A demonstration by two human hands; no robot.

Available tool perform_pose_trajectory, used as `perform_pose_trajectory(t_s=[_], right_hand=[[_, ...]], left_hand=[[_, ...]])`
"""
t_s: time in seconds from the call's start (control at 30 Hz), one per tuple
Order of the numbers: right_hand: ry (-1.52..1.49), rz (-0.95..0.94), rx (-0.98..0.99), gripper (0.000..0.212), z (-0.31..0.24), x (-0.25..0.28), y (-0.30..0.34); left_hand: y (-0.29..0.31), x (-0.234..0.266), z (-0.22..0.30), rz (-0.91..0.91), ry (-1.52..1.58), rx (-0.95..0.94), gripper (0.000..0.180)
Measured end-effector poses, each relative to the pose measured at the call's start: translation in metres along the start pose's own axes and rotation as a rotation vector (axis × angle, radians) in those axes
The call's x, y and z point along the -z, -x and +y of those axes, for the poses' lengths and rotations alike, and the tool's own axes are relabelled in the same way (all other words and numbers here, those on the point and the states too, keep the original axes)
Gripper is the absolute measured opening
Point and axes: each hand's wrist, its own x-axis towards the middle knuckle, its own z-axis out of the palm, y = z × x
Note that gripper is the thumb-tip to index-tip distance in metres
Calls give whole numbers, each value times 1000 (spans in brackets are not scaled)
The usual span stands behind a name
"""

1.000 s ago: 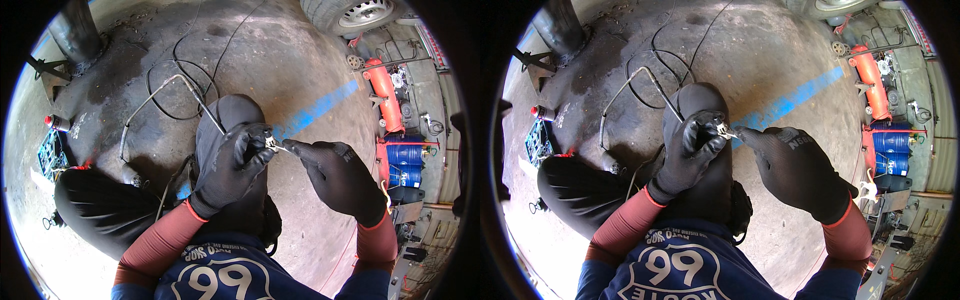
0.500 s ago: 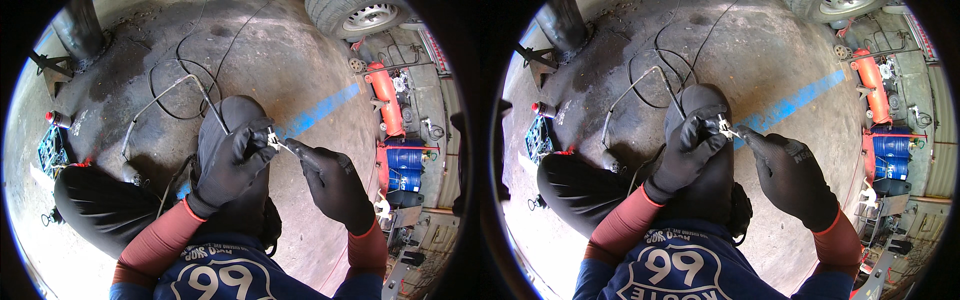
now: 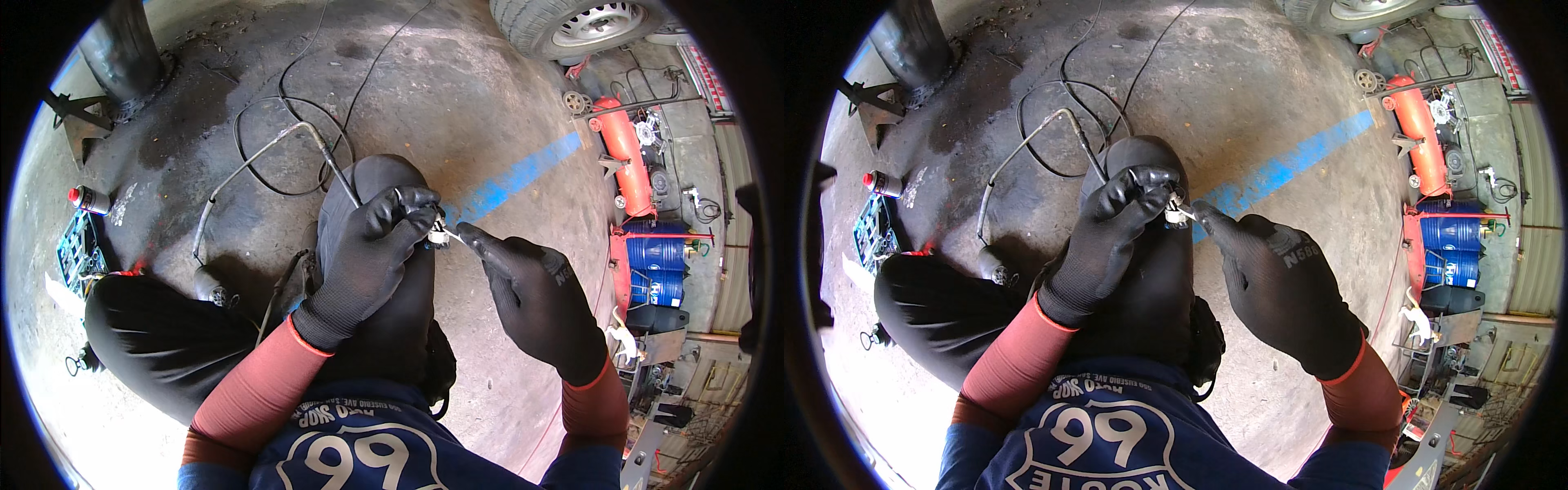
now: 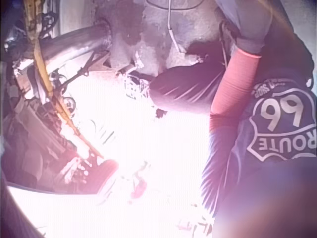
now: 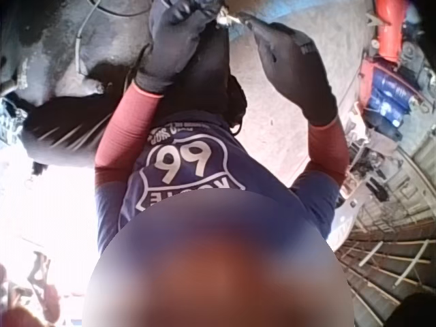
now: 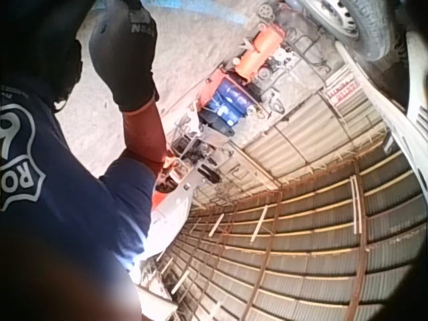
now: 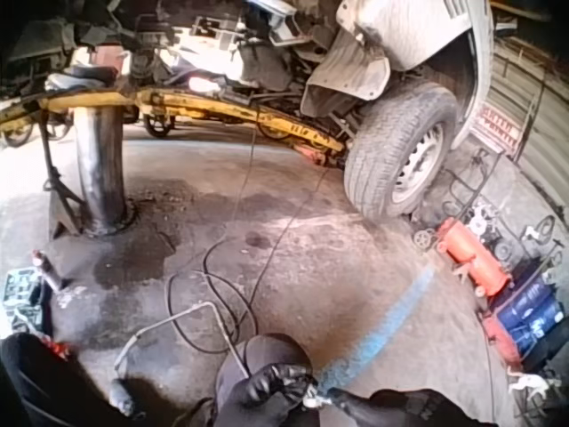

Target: The person sits on the garage floor and uses a screwdriver to disassemble a small cylindrical car component. They remove a small internal piece, inspect the interior, and then reassemble the component by screwing the parts back together.

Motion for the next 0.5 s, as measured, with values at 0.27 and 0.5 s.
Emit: perform_pose_trajectory(t_s=[0.27, 0.5], right_hand=[[58, -70, -28, 48, -3, 6, -4], [61, -78, 3, 46, -4, 12, -7]], left_hand=[[-1, 5, -5, -27, 127, -22, 28], [-2, 5, -11, 15, 162, -42, 25]])
